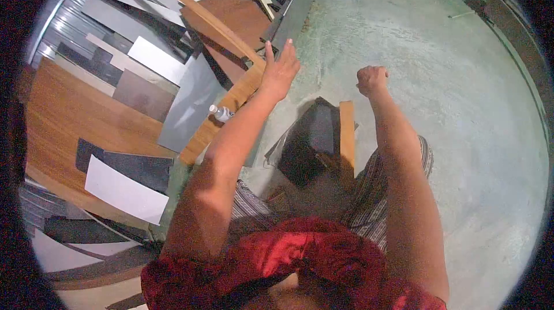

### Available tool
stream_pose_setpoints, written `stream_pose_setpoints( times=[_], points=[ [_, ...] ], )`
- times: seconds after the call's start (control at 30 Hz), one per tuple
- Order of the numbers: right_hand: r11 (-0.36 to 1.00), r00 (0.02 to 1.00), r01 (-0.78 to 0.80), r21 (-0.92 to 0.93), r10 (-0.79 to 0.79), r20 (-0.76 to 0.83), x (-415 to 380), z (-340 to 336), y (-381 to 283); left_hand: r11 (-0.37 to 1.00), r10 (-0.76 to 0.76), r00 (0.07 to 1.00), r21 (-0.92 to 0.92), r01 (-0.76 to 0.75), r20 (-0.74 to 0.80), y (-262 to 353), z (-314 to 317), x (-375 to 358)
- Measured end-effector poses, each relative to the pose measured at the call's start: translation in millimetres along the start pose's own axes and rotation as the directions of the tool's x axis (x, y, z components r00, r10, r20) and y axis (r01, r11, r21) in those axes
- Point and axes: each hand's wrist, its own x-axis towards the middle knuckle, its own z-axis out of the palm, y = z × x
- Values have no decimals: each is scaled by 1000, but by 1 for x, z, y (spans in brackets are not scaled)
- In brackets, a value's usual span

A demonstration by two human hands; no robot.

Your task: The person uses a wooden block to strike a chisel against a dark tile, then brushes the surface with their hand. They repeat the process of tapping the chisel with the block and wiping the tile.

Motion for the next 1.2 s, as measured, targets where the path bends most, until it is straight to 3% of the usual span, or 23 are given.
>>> stream_pose_setpoints(
  times=[0.2,0.23,0.27,0.3,0.33,0.37,0.5,0.57,0.63,0.7,0.77,0.87,0.93,0.97,1.0,1.07,1.13,1.17,1.2],
  points=[
    [1000,998,-14,-25,16,61,-2,2,3,993,-56,996,-106,48,-75,0,20,-6],
    [999,996,-24,-39,27,84,-2,1,3,888,-221,975,-417,191,-24,2,17,-9],
    [999,996,-25,-41,28,84,-2,3,4,670,-357,931,-674,311,76,2,15,-10],
    [999,999,-15,-31,17,44,0,10,7,669,-356,931,-675,310,75,0,21,-5],
    [1000,1000,-6,-22,6,6,1,12,9,170,-396,855,-888,428,336,-3,32,4],
    [1000,1000,-9,-26,9,10,1,14,10,-380,-281,770,-803,459,573,-1,44,8],
    [999,998,-24,44,22,56,2,23,17,-327,-228,799,-816,476,557,16,66,-15],
    [999,996,-20,47,16,87,-1,31,24,176,-201,927,-919,353,317,40,94,-39],
    [988,996,91,123,-89,-26,-10,30,26,229,-96,893,-863,450,440,68,103,-64],
    [985,997,71,157,-73,7,-18,24,23,229,26,857,-837,496,515,96,107,-88],
    [965,997,72,251,-65,-35,-25,35,17,280,119,871,-858,431,476,127,112,-107],
    [884,998,-58,464,61,9,-35,83,-15,344,108,893,-859,379,437,172,97,-129],
    [822,994,-111,559,87,69,-53,116,-42,446,153,925,-859,251,349,187,76,-136],
    [758,982,-176,628,92,164,-65,129,-53,464,262,905,-866,186,335,192,71,-136],
    [688,962,-247,682,89,259,-79,138,-64,457,252,906,-867,198,340,203,72,-140],
    [614,929,-300,730,14,370,-109,149,-81,530,249,948,-847,38,198,228,83,-147],
    [843,938,-123,523,-74,340,-137,150,-102,513,308,923,-857,44,232,217,71,-146],
    [848,937,-120,516,-76,342,-143,161,-107,517,326,919,-856,24,223,214,69,-146],
    [792,922,-271,547,51,384,-143,183,-113,520,346,913,-854,3,214,215,69,-146]
  ],
)
